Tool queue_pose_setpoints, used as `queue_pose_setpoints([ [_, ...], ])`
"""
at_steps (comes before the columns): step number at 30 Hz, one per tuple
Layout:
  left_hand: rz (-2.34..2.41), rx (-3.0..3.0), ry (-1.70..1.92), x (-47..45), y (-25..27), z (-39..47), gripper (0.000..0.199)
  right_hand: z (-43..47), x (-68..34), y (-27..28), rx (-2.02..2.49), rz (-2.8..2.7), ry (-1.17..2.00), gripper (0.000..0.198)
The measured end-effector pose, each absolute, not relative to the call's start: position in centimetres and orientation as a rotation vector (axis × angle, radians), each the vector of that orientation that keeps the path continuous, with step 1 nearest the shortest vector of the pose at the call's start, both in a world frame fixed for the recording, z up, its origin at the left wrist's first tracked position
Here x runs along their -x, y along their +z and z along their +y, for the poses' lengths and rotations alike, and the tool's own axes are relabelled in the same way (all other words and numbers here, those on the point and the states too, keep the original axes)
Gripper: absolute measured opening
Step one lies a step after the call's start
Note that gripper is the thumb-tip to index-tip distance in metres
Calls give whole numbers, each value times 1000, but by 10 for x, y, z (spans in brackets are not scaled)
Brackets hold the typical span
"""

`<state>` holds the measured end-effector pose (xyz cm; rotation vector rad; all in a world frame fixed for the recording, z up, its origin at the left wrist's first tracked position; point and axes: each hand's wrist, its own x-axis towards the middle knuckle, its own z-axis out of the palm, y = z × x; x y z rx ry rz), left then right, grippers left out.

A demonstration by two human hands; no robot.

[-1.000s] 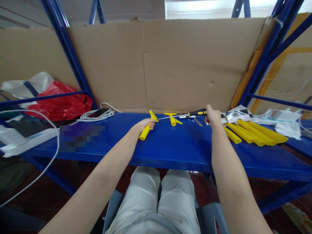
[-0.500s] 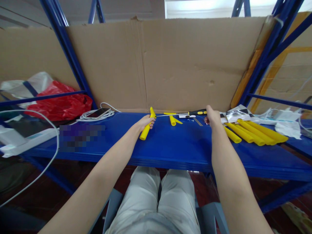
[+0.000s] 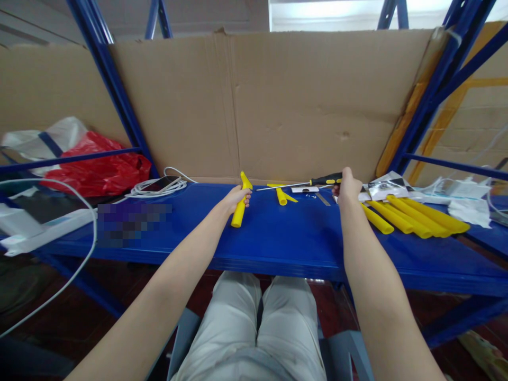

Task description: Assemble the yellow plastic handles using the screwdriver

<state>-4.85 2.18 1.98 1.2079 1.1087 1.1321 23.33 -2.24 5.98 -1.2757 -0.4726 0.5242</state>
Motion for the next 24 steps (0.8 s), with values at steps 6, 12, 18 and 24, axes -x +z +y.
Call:
queue_pose_setpoints([
  [6,1172,-1144,1222,49,21,21,20,-22,-229,59,1286,-528,540,20],
  [12,1184,-1113,1241,49,22,19,18,-25,-217,59,1318,-592,525,20],
  [18,1199,-1090,1260,49,21,22,17,-22,-217,56,1436,-705,595,23],
  [24,1218,-1070,1272,50,20,25,15,-23,-213,50,1566,-1126,933,27],
])
